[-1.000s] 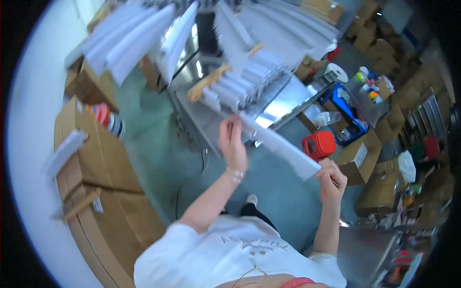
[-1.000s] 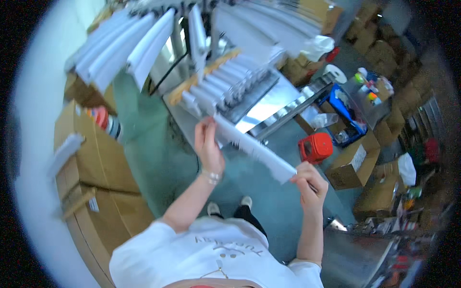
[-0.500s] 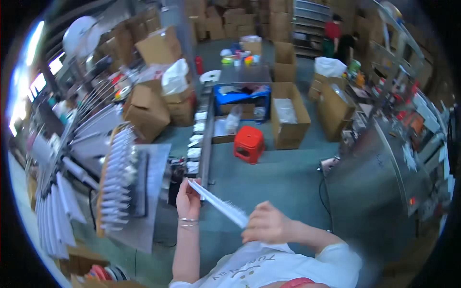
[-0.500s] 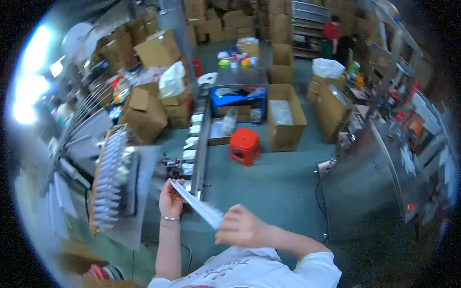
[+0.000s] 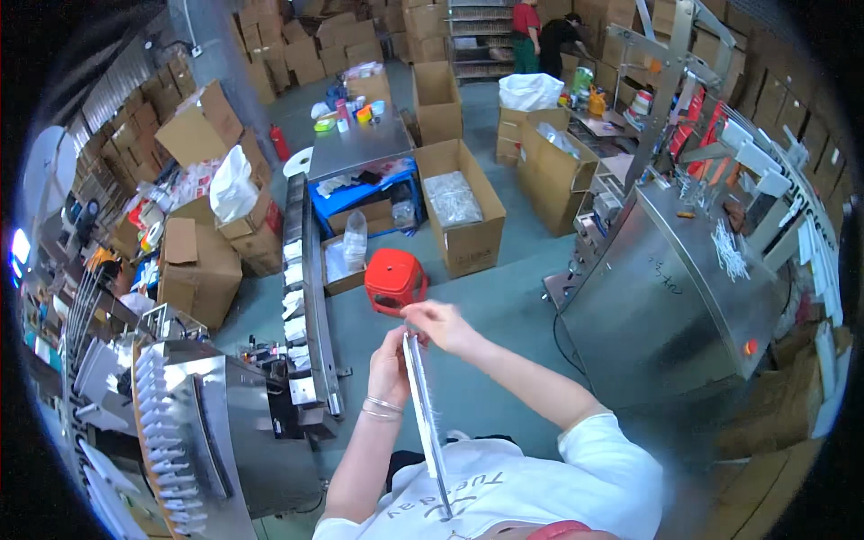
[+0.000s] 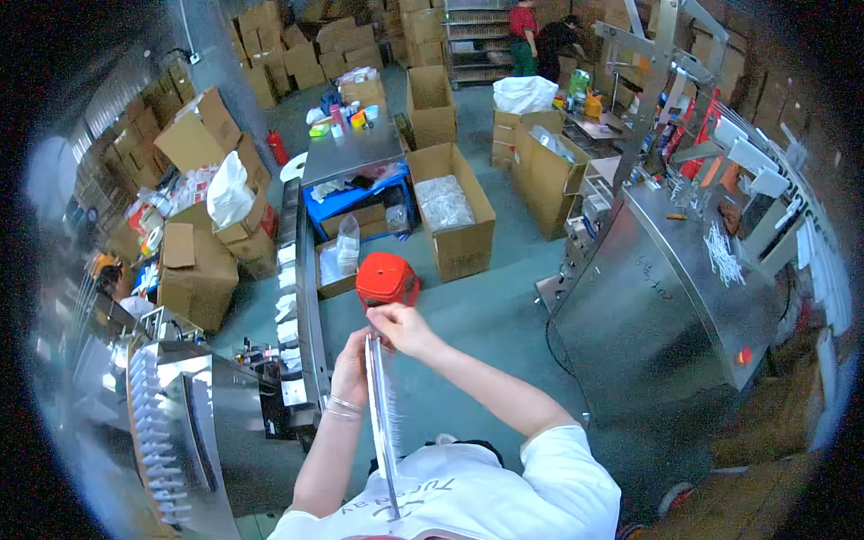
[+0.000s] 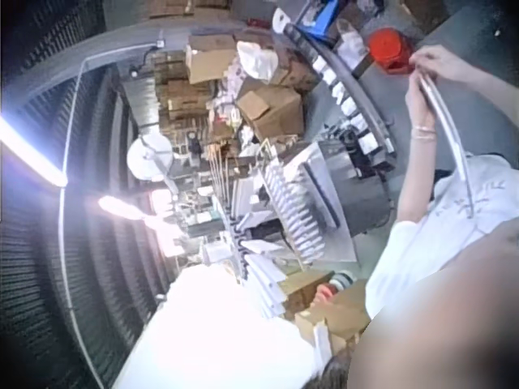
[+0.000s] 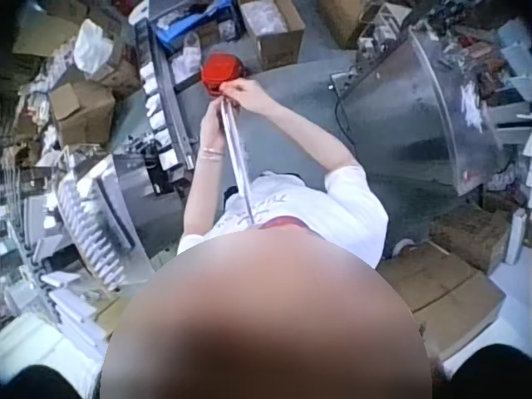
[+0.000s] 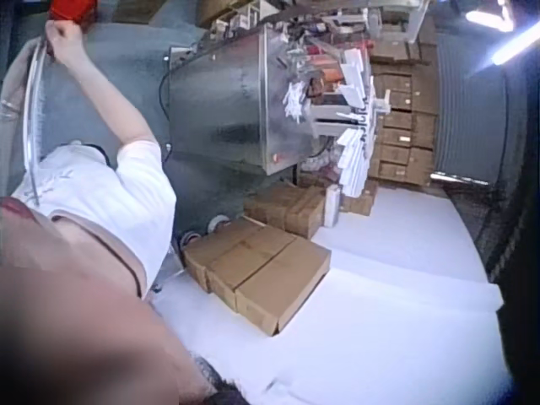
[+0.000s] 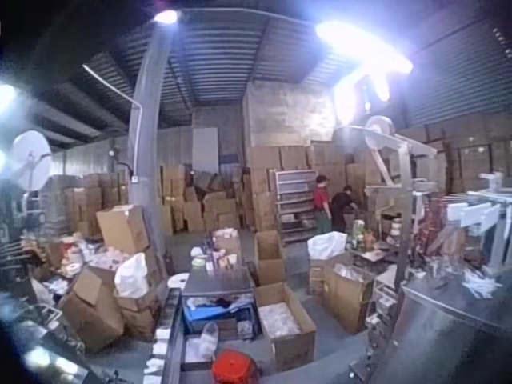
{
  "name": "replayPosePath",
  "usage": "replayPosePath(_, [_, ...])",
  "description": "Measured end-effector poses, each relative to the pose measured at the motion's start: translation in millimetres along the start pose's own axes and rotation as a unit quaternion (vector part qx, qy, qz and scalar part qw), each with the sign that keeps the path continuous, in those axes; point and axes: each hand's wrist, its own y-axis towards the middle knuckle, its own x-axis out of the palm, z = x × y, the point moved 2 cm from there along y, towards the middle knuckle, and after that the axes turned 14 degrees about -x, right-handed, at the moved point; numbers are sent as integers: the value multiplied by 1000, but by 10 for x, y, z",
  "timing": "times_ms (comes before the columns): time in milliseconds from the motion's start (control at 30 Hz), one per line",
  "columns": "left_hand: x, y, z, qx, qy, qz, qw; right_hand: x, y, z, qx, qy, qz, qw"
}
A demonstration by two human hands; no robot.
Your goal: Manually assembling filter components by attaching parts to white strips and loading them onto a rotating industrial carousel.
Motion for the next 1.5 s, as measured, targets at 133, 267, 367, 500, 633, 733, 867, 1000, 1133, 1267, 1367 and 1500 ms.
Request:
replayPosePath(133, [-72,177,204,50,-26,4,998,237,345,218,207,219,-43,952])
replayPosePath(267, [-325,164,555,82,36,50,995,556,702,448,250,319,-44,913])
replayPosePath(367, [-654,-331,816,381,397,273,789,829,1071,624,236,334,-63,910])
replayPosePath(500, [-830,-1488,1352,69,548,-30,833,1110,1658,542,223,329,-72,915])
replayPosePath(633, [-730,-1740,1682,151,554,-69,816,1402,2203,460,238,300,-81,920])
replayPosePath(733, [-854,-1750,1817,172,536,-11,827,1732,2548,543,221,333,-146,905])
replayPosePath(867, [-940,-1845,1943,161,493,81,851,1986,2877,455,231,339,-184,893])
replayPosePath(1000, [-1026,-1834,2211,215,473,239,821,2070,3431,271,185,332,-136,915])
replayPosePath(1133, [-1288,-1924,2695,411,368,512,659,2444,3944,-2,73,336,-151,927])
replayPosePath(1267, [-1546,-2051,3038,507,294,648,486,3032,4164,-316,-39,399,-251,881])
replayPosePath(1367, [-1525,-1984,3355,542,291,668,418,3143,4505,-303,-72,467,-340,813])
replayPosePath(1500, [-1550,-1954,3539,562,260,678,395,3203,4668,-373,-100,469,-418,772])
